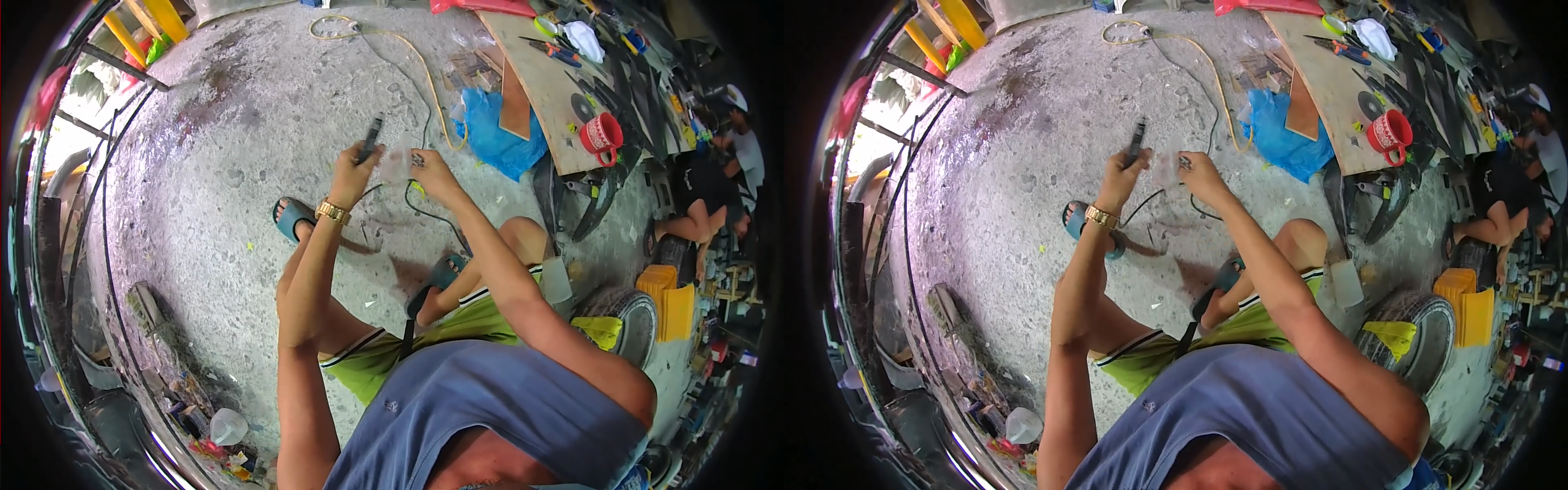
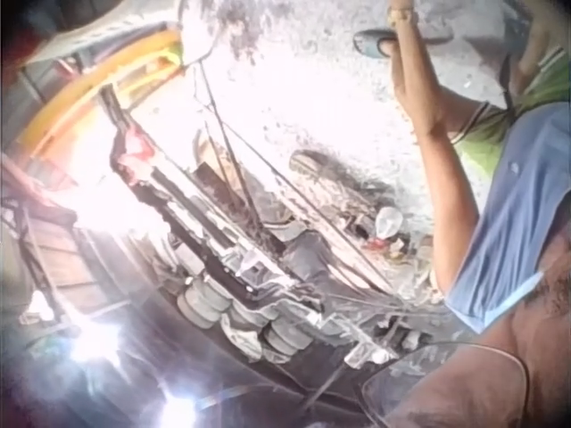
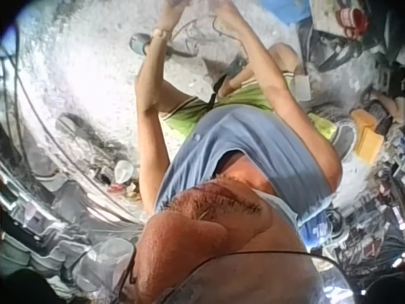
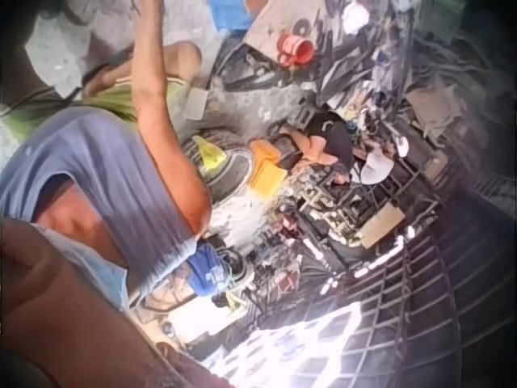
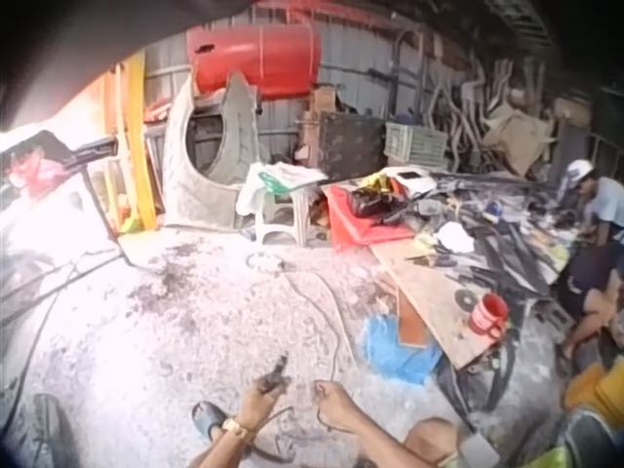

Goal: The recorder uses a small rotary tool to sand and modify a small automotive component while sitting in an auto body shop.

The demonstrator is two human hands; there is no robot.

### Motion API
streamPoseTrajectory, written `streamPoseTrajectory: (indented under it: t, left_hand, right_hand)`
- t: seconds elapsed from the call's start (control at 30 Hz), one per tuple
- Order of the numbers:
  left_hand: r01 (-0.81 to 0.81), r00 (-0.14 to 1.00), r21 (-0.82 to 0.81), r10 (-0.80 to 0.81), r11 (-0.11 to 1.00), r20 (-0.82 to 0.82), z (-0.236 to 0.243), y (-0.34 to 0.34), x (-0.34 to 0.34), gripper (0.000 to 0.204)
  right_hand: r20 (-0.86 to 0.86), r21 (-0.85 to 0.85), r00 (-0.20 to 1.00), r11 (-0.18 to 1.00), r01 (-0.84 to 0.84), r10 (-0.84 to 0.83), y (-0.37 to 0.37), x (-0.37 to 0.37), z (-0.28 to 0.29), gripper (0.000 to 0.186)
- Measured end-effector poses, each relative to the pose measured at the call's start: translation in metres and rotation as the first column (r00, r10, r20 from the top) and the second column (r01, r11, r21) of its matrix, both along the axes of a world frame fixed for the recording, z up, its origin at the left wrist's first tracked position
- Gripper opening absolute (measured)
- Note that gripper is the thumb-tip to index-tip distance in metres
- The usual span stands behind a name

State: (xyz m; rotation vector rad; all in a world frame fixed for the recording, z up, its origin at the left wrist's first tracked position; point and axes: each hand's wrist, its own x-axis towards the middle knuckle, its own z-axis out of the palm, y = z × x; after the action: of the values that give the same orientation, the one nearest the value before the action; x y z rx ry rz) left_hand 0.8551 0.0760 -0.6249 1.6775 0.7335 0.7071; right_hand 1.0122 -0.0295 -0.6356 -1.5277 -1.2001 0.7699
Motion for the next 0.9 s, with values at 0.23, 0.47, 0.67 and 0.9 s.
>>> streamPoseTrajectory:
  t: [0.23,0.47,0.67,0.9]
  left_hand:
    - [0.059,0.998,-0.711,-0.024,0.701,0.059,0.04,-0.015,-0.01,0.03]
    - [0.187,0.972,-0.569,-0.064,0.801,0.228,0.04,-0.014,-0.01,0.022]
    - [0.208,0.977,-0.469,-0.156,0.859,0.147,0.045,-0.019,-0.015,0.017]
    - [0.243,0.966,-0.509,-0.156,0.826,0.207,0.047,-0.014,-0.017,0.015]
  right_hand:
    - [-0.658,-0.018,0.753,0.999,-0.041,0.019,-0.027,0.012,0.054,0.026]
    - [-0.164,0.012,0.986,0.999,0.038,-0.036,-0.031,0.017,0.047,0.029]
    - [-0.186,-0.136,0.983,0.99,-0.023,-0.002,-0.032,0.011,0.051,0.033]
    - [-0.314,-0.081,0.949,0.997,-0.002,-0.024,-0.037,0.007,0.059,0.031]
